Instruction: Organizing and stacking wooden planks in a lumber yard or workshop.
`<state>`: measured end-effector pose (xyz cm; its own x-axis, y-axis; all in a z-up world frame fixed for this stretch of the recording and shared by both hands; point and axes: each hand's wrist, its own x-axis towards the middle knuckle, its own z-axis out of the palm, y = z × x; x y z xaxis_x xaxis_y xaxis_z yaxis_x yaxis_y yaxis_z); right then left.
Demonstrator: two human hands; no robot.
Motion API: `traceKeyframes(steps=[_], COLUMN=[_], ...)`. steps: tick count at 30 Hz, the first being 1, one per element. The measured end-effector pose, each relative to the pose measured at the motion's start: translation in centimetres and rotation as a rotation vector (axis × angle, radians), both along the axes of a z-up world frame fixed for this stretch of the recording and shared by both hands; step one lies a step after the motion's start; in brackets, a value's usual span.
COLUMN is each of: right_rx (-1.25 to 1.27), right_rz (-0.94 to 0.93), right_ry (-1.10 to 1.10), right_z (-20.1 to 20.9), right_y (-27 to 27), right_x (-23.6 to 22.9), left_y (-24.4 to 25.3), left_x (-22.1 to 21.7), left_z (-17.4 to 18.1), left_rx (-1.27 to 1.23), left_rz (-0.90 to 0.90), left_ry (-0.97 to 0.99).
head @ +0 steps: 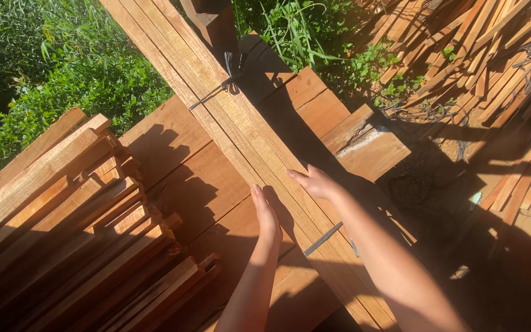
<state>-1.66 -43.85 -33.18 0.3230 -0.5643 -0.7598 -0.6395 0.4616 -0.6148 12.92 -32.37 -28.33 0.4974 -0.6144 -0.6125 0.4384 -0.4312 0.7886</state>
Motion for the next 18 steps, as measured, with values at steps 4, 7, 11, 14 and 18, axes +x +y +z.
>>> traceKeyframes(steps=[4,7,11,14,18], right_rx=[0.007,0.016,-0.034,-0.062,-0.209], right_rz=[0.045,-0.001,0.004,0.008,0.035], right_ry=[-0.021,-0.039,-0.103,-0.093,0.060], right_z=[3.3,1.2,1.5,3.1,3.0], right_y=[-0.5,-0.3,-0.4,-0.4,0.9], right_x=[0.3,-0.3,-0.2,0.2,0.3], left_y=[-0.5,-0.6,-0.8,0.1,1.1], left_x=[-0.5,-0.7,-0.5,0.2,1.6], left_z=[1.0,1.8,1.7,-0.6,-0.8], left_rx=[-0.053,0.004,-0.179,-0.152,-0.212], left_rz=[0.114,0.092,0.098,0.047,-0.144], left_ry=[0.045,-0.016,0.117,0.039,-0.067])
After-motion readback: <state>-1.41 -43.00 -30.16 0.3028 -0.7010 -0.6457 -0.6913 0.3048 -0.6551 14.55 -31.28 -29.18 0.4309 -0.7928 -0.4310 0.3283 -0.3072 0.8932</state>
